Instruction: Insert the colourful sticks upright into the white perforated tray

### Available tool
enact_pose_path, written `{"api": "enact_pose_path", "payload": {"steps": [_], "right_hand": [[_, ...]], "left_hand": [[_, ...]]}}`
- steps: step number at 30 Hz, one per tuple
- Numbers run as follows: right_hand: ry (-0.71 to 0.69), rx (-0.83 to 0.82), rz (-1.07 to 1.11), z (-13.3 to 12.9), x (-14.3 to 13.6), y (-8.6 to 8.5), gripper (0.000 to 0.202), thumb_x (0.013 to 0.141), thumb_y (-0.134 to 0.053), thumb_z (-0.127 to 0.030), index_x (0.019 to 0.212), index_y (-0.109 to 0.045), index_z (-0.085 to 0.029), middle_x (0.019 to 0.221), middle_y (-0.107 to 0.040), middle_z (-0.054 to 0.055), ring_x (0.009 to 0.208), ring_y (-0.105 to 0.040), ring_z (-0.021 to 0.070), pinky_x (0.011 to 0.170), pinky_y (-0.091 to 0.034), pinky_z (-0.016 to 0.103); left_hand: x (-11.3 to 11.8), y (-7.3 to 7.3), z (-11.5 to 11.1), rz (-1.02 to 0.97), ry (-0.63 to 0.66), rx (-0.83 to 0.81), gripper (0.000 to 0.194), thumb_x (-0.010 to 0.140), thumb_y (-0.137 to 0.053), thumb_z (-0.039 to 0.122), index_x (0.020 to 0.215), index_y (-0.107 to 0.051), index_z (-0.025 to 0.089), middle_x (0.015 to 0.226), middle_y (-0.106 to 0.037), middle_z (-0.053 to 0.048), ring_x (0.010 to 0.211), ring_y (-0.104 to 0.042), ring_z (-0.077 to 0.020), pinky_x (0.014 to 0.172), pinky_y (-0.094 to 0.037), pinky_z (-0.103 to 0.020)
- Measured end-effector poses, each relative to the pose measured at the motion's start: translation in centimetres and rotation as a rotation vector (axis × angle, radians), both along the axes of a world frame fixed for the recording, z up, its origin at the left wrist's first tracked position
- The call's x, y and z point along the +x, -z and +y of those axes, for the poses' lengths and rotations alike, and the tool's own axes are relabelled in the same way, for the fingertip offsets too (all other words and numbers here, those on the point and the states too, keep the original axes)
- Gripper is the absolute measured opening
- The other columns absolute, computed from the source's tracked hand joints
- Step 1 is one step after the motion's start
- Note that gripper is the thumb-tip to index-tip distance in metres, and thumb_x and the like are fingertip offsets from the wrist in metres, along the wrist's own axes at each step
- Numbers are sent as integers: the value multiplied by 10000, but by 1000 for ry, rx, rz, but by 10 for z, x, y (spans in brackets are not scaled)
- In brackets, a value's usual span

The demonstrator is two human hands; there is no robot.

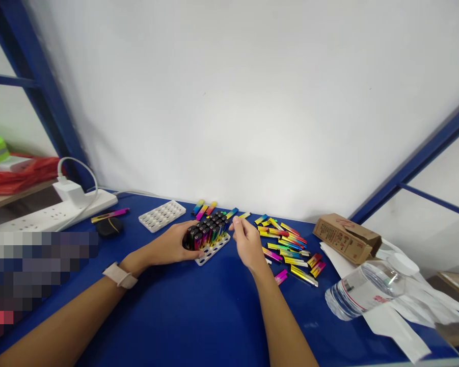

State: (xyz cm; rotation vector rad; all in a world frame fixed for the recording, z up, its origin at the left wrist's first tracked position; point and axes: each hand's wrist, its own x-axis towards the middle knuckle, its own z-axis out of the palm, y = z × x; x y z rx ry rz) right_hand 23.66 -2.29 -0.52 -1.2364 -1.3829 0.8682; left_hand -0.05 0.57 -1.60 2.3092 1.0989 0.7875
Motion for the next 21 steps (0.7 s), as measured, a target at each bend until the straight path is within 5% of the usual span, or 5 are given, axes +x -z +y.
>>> {"api": "enact_pose_path", "payload": {"steps": [11,21], "right_hand": [[-22,-142,206,2,1,0,434,927,-400,-473,584,-450,-211,457,-292,-64,405,-256,89,398,-192,226],[-81,-86,224,1,-1,3,435,931,-394,-493,605,-456,-212,470,-288,-67,414,-226,86,409,-182,226]], "left_hand": [[-1,0,0,2,2,-2,547,714,-777,437,1190,-626,214,1121,-704,-69,995,-671,-279,860,-517,-352],[0,0,0,8,7,5,573,723,-771,467,1214,-624,210,1113,-708,-73,979,-673,-279,840,-523,-361]]}}
